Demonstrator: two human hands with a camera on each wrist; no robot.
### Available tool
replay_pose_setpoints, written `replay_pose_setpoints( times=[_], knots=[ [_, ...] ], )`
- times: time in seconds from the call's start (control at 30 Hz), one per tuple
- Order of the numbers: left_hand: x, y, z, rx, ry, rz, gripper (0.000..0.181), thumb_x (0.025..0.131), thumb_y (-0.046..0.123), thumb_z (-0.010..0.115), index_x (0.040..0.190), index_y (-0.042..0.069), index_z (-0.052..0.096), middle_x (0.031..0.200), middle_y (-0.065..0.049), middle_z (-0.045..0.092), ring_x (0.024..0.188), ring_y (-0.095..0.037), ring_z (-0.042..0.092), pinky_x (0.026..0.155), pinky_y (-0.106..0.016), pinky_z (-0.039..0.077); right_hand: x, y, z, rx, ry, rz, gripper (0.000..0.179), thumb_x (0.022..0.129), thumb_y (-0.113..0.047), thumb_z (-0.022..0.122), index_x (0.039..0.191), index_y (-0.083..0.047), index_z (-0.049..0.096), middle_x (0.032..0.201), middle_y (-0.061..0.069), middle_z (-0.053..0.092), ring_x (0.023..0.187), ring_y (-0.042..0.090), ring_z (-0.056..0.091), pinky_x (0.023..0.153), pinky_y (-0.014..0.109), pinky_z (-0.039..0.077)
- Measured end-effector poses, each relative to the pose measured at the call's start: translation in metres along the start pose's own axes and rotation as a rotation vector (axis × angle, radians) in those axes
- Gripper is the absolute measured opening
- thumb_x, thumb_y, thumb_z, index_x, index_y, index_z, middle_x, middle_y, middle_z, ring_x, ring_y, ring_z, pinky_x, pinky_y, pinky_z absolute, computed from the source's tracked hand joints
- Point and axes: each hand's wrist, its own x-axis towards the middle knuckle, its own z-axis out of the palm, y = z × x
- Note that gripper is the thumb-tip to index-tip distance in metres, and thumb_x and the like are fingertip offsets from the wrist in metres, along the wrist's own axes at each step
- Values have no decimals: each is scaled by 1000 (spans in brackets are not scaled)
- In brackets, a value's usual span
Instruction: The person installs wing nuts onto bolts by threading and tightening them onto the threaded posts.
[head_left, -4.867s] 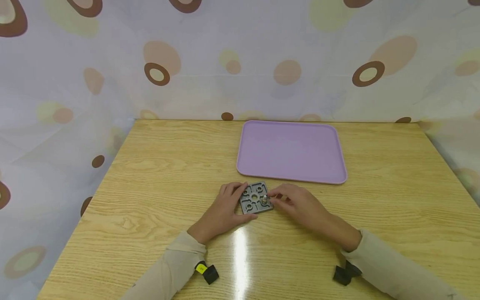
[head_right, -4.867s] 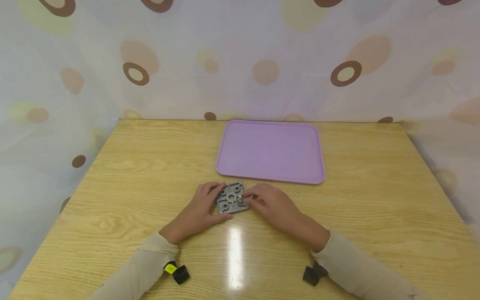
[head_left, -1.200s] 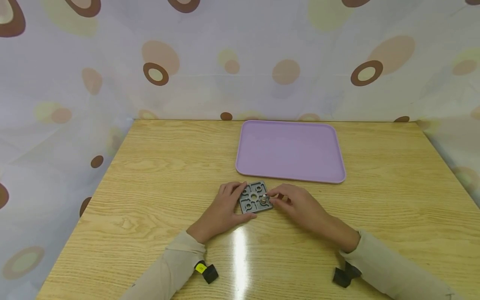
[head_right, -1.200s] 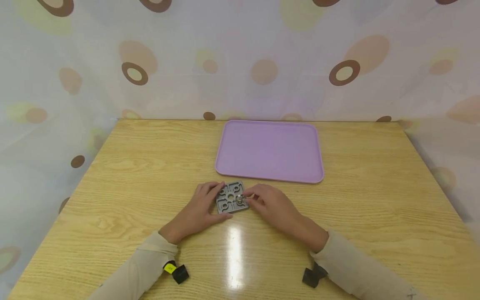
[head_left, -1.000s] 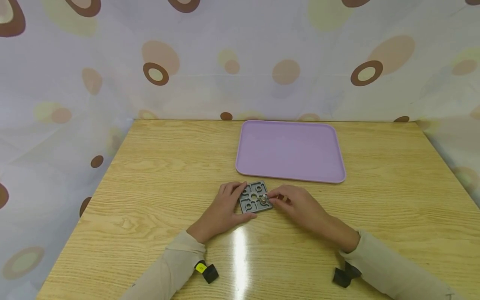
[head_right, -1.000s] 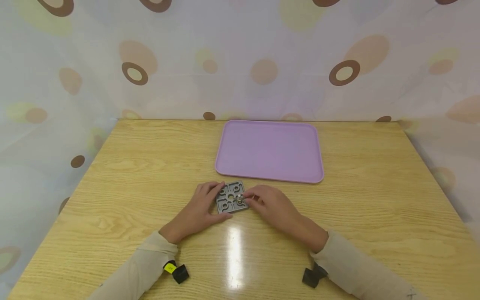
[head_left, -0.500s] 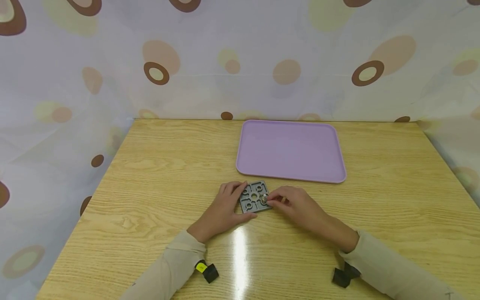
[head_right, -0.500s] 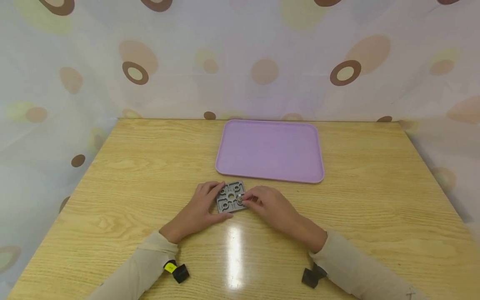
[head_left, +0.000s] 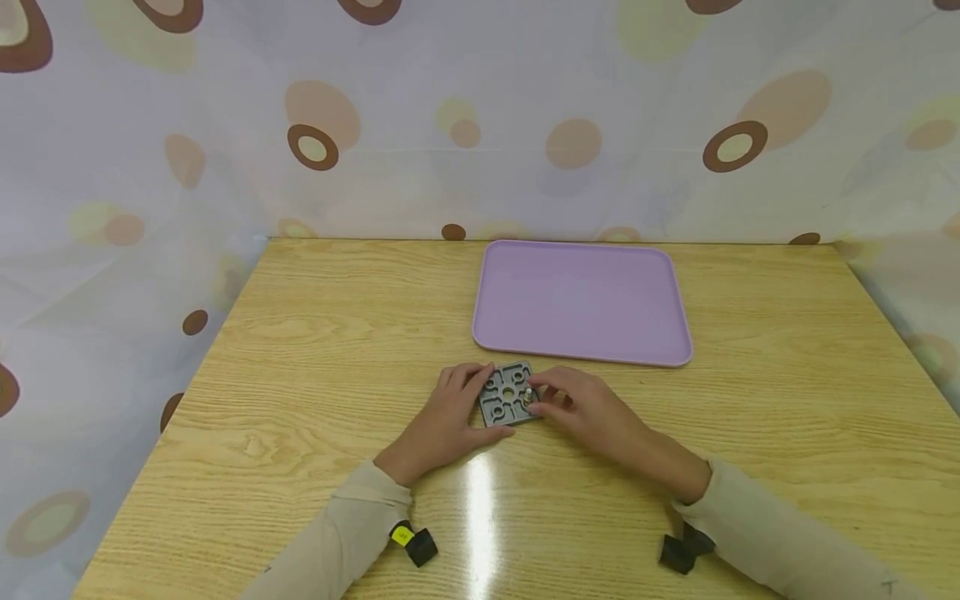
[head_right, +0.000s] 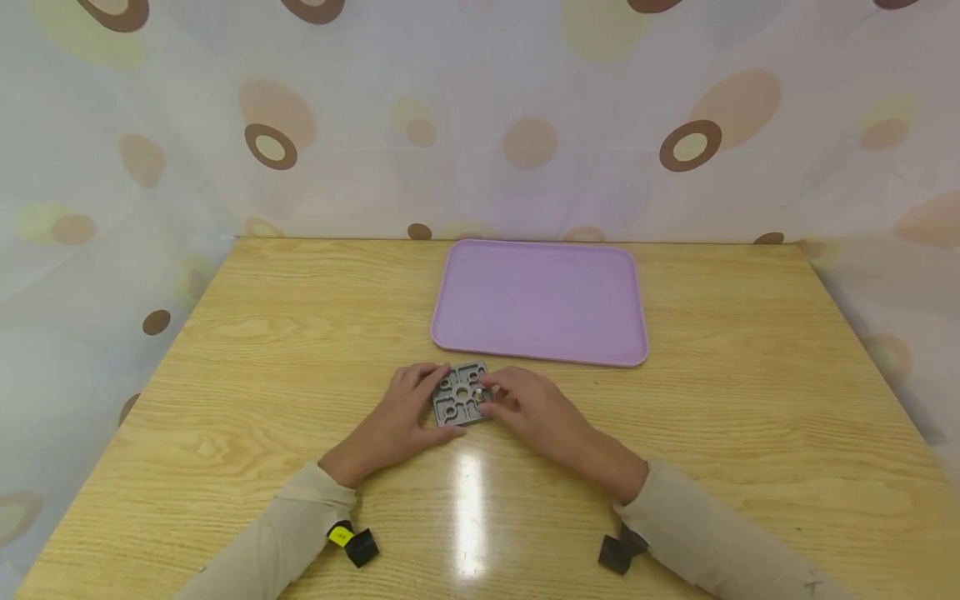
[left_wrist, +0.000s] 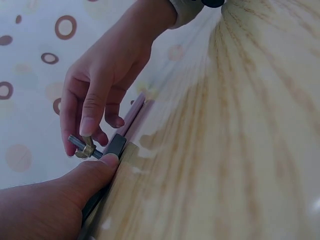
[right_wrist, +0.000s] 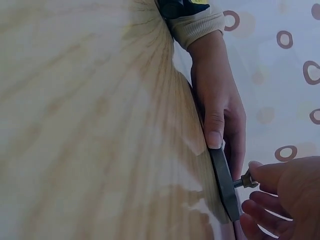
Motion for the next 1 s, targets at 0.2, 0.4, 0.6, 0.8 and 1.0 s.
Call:
replay_pose_setpoints(
  times=[0.2, 0.4, 0.6, 0.8, 1.0],
  knots=[
    [1, 0, 1, 1, -4, 3, 90, 79, 61, 60, 147, 11, 28, 139, -6, 32, 120, -18, 30, 94, -36, 36, 1, 0, -1, -10, -12, 0, 33, 85, -23, 69, 115, -10, 63, 96, -3, 63, 81, 5, 56, 64, 24, 47],
    [2, 1, 0, 0, -4, 3, 90, 79, 62, 60, 147, 10, 28, 138, -6, 32, 120, -19, 30, 93, -36, 36, 0, 0, -4, -1, 0, 17, 30, 84, -24, 69, 111, -10, 64, 94, -4, 63, 78, 5, 56, 63, 24, 46],
    [2, 0, 0, 3, -3, -5, 91, 79, 63, 59, 147, 10, 28, 138, -5, 33, 121, -18, 29, 94, -35, 36, -2, 1, -7, -18, 28, -2, 22, 86, -19, 67, 107, -10, 66, 97, -4, 65, 80, 6, 57, 65, 25, 47],
    [0, 1, 0, -9, -5, -4, 91, 79, 62, 60, 147, 10, 28, 138, -6, 33, 121, -19, 29, 94, -36, 35, -4, 1, -8, -4, 35, 24, 14, 88, -16, 65, 101, -14, 68, 96, -8, 65, 78, 5, 57, 65, 24, 47],
    [-1, 1, 0, 2, -10, -5, 91, 80, 62, 59, 147, 10, 27, 138, -6, 33, 121, -18, 29, 95, -36, 35, -6, 1, -7, 17, 30, 7, 9, 88, -13, 65, 96, -13, 69, 93, -7, 65, 77, 5, 57, 66, 24, 48]
  ],
)
